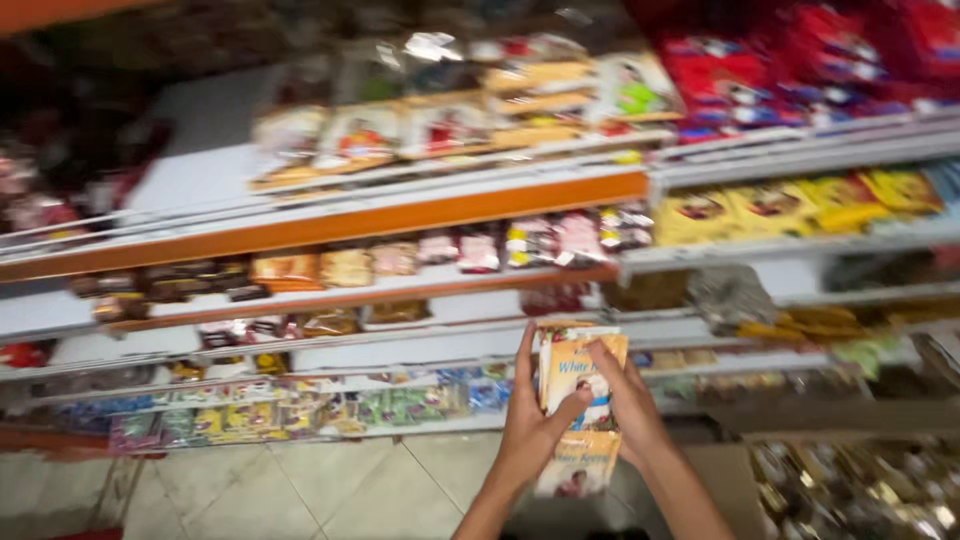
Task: The person takes sachets and packets from a box and places them onto shelves in a store, using a barcode scanner to scan each item.
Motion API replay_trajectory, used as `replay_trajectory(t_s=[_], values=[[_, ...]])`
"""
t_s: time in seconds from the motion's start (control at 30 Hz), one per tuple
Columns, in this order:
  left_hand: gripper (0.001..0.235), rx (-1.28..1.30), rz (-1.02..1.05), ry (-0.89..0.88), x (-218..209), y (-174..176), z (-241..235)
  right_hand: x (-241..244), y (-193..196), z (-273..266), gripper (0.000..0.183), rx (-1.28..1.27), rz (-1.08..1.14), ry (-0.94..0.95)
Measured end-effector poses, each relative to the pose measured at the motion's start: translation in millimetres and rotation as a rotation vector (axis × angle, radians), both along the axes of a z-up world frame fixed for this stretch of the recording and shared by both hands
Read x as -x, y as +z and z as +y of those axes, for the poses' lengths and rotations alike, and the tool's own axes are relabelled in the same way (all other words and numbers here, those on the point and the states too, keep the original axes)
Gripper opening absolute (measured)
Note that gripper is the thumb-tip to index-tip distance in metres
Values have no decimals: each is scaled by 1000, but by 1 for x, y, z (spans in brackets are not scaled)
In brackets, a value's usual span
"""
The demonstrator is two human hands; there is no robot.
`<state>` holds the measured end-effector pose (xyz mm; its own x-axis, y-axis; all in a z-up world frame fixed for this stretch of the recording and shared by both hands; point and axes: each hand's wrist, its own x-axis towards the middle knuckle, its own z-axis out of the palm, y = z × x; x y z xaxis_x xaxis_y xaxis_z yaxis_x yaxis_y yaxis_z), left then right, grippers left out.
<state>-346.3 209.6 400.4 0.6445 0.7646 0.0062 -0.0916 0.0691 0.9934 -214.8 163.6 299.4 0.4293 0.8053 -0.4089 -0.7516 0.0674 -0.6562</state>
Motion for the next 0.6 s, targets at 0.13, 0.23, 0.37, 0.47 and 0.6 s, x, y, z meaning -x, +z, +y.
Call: replay_trajectory(t_s=[0.13, 0.23, 0.37, 0.47, 0.6], values=[[91, 10, -43, 243, 59, 37, 34, 58, 28, 25, 77, -28, -336, 368], [89, -87, -39, 413, 100, 67, 71, 106, 48, 37, 76, -254, -560, 614], [95, -142, -127, 353, 145, 112, 110, 155, 85, 67, 74, -230, -653, 449], [101, -368, -107, 171, 166, 151, 138, 169, 126, 98, 75, -202, -710, 359], [95, -762, -32, 150, 150, 181, 180, 165, 172, 117, 72, -76, -512, 171]])
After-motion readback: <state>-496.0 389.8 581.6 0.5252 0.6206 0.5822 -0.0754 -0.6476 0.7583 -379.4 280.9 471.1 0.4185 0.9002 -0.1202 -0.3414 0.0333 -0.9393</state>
